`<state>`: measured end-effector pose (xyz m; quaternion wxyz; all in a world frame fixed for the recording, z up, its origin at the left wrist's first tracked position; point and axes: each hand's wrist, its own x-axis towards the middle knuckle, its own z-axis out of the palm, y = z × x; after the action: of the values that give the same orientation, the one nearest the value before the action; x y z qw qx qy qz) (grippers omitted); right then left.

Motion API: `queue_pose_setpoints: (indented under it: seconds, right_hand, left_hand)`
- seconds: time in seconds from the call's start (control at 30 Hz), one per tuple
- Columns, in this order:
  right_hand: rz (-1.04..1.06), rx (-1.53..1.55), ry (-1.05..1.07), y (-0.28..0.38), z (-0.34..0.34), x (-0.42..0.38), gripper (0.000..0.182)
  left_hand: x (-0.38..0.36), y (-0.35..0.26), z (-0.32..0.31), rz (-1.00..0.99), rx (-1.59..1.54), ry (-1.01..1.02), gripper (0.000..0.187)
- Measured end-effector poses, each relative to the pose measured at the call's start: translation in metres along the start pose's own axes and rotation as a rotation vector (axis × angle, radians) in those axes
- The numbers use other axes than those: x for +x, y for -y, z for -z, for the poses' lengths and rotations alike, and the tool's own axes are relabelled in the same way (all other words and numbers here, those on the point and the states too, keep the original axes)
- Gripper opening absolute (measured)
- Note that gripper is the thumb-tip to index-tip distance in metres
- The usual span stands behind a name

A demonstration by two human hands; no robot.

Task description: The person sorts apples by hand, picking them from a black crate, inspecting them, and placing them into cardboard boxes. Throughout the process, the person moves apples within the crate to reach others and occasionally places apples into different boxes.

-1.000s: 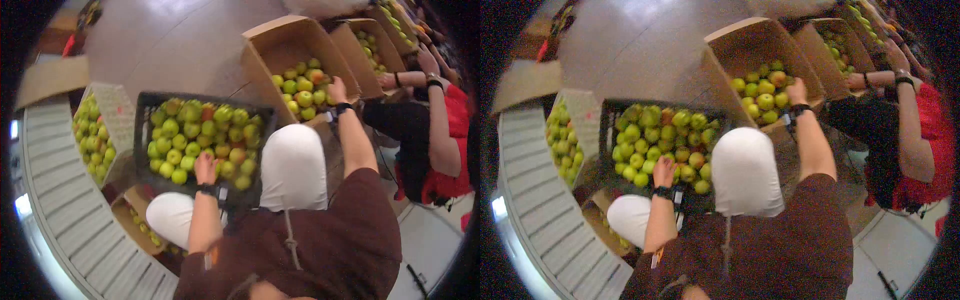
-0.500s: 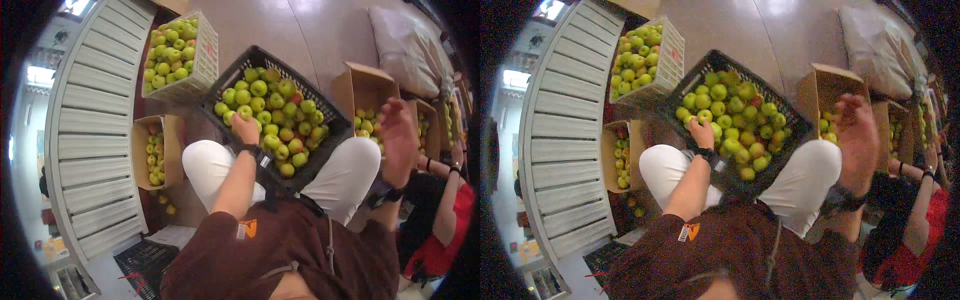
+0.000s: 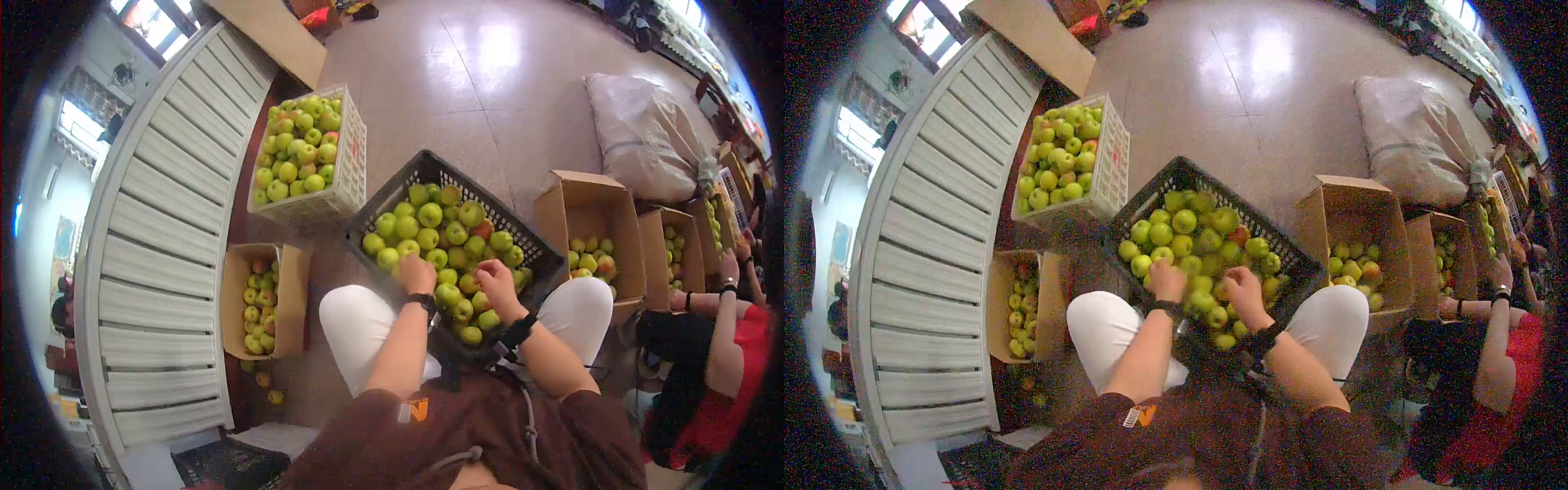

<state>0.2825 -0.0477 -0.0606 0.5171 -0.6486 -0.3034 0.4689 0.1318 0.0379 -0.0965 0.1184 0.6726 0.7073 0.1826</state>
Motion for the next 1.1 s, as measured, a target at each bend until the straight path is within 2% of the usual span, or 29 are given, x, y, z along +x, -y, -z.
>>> queue_pose_setpoints:
  seconds: [0.07, 0.13, 0.17, 0.2, 0.3, 0.33, 0.43, 0.53, 0.63, 0.67, 0.77, 0.8, 0.9, 1.0, 1.1]
  right_hand:
    - [0.086, -0.220, -0.016, -0.041, 0.000, 0.021, 0.016]
    - [0.246, -0.443, -0.074, -0.050, 0.000, 0.022, 0.016]
    - [0.229, -0.415, -0.068, -0.053, 0.001, 0.022, 0.017]
    - [0.211, -0.385, -0.062, -0.062, 0.001, 0.026, 0.018]
    - [0.175, -0.386, -0.057, -0.062, 0.002, 0.028, 0.018]
    - [0.182, -0.401, -0.060, -0.065, 0.002, 0.029, 0.018]
    - [0.172, -0.434, -0.055, -0.053, 0.006, 0.024, 0.018]
    - [0.143, -0.396, -0.040, -0.052, 0.006, 0.026, 0.018]
    - [0.157, -0.396, -0.017, -0.059, 0.008, 0.025, 0.018]
    - [0.177, -0.406, -0.010, -0.056, 0.008, 0.027, 0.018]
    - [0.141, -0.445, -0.016, -0.052, 0.006, 0.023, 0.019]
    - [0.128, -0.477, -0.001, -0.048, 0.006, 0.020, 0.019]
    - [0.103, -0.547, 0.024, -0.035, 0.002, 0.011, 0.021]
    - [0.109, -0.567, 0.013, -0.035, -0.001, 0.011, 0.022]
    - [0.109, -0.581, 0.023, -0.040, 0.000, 0.014, 0.022]
  left_hand:
    - [0.003, 0.012, -0.010, -0.066, -0.049, -0.077, 0.020]
    - [0.008, 0.022, -0.031, -0.065, -0.149, -0.277, 0.017]
    - [0.010, 0.026, -0.039, -0.063, -0.197, -0.374, 0.016]
    - [0.001, 0.012, 0.000, -0.029, 0.083, 0.098, 0.028]
    - [-0.002, 0.007, 0.009, 0.049, 0.248, 0.407, 0.028]
    - [-0.010, 0.003, 0.009, -0.023, 0.379, 0.154, 0.015]
    - [-0.011, -0.006, 0.024, 0.017, 0.327, 0.255, 0.014]
    - [-0.009, 0.010, -0.010, 0.035, 0.330, 0.184, 0.014]
    - [-0.012, 0.013, -0.010, 0.071, 0.257, 0.334, 0.020]
    - [-0.012, 0.012, -0.005, 0.081, 0.225, 0.519, 0.029]
    - [-0.016, 0.018, -0.025, 0.062, 0.266, 0.592, 0.036]
    - [-0.010, 0.022, -0.031, 0.040, 0.247, 0.735, 0.038]
    - [-0.023, 0.004, -0.003, -0.015, 0.295, 0.699, 0.037]
    - [-0.004, 0.066, -0.113, -0.018, 0.201, 0.657, 0.036]
    - [-0.015, 0.009, -0.009, -0.083, 0.381, 0.813, 0.034]
